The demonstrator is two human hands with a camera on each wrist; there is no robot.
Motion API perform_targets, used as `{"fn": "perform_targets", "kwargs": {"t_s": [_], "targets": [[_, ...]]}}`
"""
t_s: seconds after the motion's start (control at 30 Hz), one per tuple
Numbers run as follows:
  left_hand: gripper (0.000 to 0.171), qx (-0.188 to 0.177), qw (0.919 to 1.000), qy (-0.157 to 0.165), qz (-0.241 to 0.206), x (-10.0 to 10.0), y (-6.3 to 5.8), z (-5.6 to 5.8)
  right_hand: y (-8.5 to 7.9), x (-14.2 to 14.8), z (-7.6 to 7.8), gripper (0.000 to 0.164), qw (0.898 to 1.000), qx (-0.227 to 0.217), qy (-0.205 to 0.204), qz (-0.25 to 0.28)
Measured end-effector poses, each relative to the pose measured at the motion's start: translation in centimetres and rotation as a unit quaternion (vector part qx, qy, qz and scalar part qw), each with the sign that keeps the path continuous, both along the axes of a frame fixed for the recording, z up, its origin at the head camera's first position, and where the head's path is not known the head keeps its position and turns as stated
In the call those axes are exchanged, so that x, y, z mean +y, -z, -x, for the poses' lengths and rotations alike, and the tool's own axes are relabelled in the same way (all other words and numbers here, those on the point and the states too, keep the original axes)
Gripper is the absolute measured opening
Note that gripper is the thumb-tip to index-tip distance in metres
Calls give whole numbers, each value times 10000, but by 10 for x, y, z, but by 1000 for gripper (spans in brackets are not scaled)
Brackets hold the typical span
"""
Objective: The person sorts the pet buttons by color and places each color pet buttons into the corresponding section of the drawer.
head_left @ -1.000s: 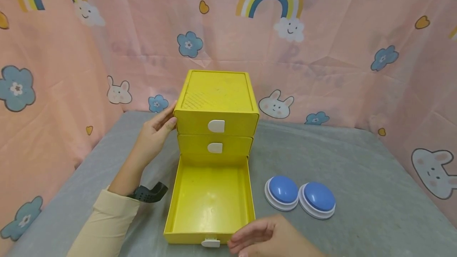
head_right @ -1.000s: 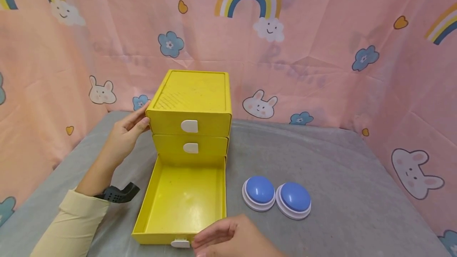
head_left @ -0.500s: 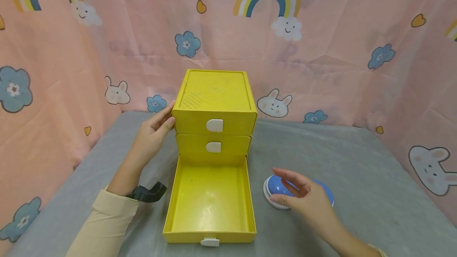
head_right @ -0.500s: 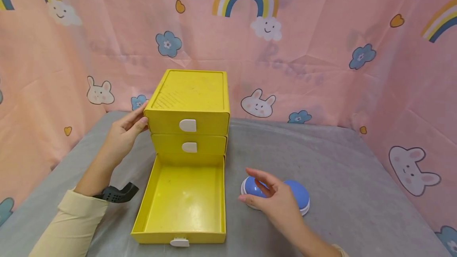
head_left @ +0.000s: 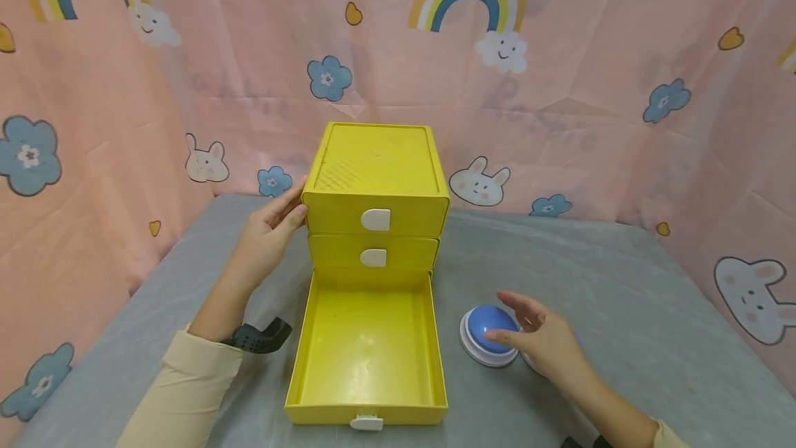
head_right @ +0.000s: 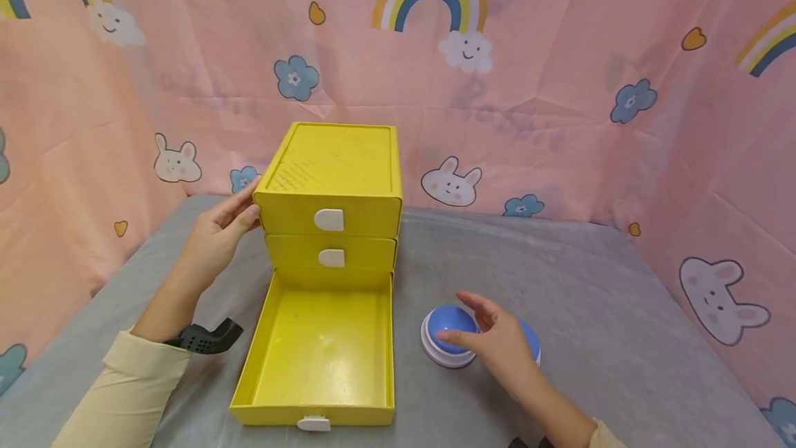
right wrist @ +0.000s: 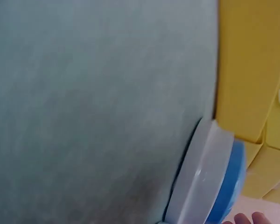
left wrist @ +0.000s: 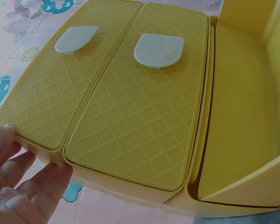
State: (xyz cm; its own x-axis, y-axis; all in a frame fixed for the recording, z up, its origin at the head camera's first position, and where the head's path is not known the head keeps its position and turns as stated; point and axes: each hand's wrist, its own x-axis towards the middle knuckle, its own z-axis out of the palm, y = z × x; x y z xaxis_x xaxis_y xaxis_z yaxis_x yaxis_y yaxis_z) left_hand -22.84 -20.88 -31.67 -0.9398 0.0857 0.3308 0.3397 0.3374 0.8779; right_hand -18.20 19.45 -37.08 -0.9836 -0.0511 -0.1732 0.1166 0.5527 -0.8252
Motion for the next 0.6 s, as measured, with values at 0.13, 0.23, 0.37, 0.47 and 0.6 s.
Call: {"fn": "perform_targets", "kwargs": {"t_s": [0.13,0.23,0.37,0.47,0.6], "targets": [[55,-9,10000,0,24,1,0,-1,5,3,4,88,9996,-34,-166,-229],[56,-6,10000,-2,34,1,0,-1,8,5,6,93,9981,73,-381,-479],[55,33,10000,8,39,1,-1,-1,9,4,7,101,9931,276,-677,-921],[54,50,10000,-16,56,1,-1,0,9,2,7,105,9870,333,-843,-1329],[54,49,10000,-37,45,1,0,1,9,-3,8,109,9808,226,-947,-1689]]}}
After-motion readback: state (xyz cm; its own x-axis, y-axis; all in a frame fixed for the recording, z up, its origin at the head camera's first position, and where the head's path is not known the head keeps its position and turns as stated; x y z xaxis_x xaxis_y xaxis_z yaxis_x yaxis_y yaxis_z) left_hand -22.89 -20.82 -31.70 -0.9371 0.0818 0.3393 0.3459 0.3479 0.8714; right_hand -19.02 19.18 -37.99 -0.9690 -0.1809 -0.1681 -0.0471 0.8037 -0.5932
